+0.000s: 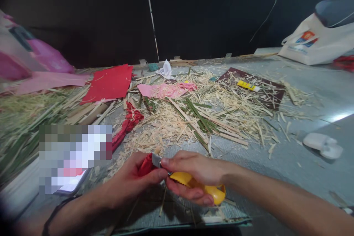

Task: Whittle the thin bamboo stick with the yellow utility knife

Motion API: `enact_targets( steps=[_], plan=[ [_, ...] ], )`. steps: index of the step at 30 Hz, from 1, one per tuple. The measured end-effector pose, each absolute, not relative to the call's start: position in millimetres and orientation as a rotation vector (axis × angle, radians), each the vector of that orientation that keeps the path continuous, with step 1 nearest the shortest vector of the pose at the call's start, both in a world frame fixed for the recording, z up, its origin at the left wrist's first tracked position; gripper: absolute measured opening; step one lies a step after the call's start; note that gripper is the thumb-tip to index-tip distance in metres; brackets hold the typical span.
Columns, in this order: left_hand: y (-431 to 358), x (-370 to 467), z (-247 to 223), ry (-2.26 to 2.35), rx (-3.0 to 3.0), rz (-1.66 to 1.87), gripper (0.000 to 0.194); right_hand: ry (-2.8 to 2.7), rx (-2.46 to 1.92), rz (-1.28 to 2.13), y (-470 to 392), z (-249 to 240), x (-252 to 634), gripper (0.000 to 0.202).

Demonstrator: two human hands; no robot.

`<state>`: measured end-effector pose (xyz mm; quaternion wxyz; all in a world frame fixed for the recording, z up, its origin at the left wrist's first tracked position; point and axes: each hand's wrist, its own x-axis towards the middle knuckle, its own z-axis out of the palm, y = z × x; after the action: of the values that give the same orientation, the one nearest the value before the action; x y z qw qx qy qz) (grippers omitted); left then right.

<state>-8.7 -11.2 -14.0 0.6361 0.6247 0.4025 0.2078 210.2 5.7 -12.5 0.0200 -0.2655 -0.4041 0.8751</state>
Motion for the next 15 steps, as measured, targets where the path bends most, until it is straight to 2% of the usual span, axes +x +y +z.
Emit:
enact_targets(
  steps=[5, 10, 15],
  plan=[
    [-12, -7, -14, 0.956, 1.496, 0.539, 0.053, -1.102, -0.766, 2.725, 3, -18, 206, 0.052],
    [-10, -7, -15, 0.923, 1.495, 0.563, 0.047, -1.170, -0.889, 2.473, -11, -11, 196, 0.057],
    [-12, -4, -22, 0.992, 1.436, 0.577, 0.049, -1.168, -1.051, 2.239, -21, -10, 185, 0.063]
  ],
)
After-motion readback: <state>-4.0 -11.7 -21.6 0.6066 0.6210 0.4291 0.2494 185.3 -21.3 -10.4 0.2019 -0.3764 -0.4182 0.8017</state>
